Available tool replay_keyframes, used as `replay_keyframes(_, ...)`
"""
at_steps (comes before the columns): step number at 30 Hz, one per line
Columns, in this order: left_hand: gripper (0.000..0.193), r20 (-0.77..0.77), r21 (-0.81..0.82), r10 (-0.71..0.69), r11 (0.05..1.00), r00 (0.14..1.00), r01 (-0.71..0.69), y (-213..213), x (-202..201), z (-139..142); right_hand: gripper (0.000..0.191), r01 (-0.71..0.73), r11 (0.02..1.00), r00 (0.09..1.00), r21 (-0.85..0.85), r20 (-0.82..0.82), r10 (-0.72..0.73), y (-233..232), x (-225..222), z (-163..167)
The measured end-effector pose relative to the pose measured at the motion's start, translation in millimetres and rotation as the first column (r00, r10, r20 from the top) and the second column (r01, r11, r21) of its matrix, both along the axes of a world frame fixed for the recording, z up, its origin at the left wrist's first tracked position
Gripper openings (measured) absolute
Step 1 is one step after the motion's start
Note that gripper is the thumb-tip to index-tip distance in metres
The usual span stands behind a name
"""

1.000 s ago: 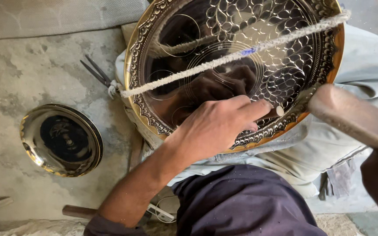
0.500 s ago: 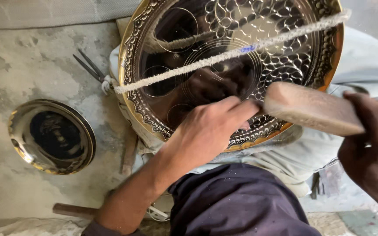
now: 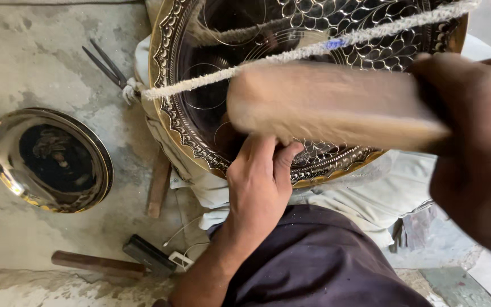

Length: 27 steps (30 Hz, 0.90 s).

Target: The person sits on the floor with a large decorated brass tray on their lap, holding a small punch against the tray's surface with one hand and striking it with a wooden mallet held in the other hand, working the patterned area section by section. A smaller brass plate rests on the floor beside them.

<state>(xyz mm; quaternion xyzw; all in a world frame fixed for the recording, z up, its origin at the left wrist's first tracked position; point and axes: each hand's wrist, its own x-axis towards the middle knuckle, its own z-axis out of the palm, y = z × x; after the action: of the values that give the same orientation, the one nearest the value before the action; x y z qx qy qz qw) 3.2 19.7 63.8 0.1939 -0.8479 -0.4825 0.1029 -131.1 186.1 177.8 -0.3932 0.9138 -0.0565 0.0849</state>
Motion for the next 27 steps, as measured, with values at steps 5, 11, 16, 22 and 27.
replay_keyframes(5, 0.021, -0.062, -0.078, 0.019, 0.997, 0.998, -0.024, 8, 11, 1, 0.060, -0.165, 0.983, 0.984, 0.077, -0.052, 0.169, -20, -1, 23)
replay_keyframes(11, 0.024, -0.007, 0.191, 0.151, 0.971, 0.989, -0.147, 15, 9, 5, 0.054, -0.177, 0.981, 0.980, 0.075, -0.079, 0.183, 7, -8, 7)
replay_keyframes(16, 0.023, -0.027, 0.145, 0.145, 0.980, 0.989, -0.139, 15, 12, 7, 0.048, -0.116, 0.974, 0.985, 0.194, -0.100, 0.137, 29, -13, -7)
replay_keyframes(22, 0.024, -0.049, 0.031, 0.138, 0.990, 0.989, -0.137, 19, 19, -7, 0.056, -0.118, 0.989, 0.993, -0.091, 0.009, 0.119, -17, -7, 27)
replay_keyframes(27, 0.031, -0.071, -0.007, 0.135, 0.991, 0.988, -0.136, 20, 25, -14, 0.062, -0.305, 0.952, 0.932, 0.038, -0.194, 0.306, -41, -4, 42)
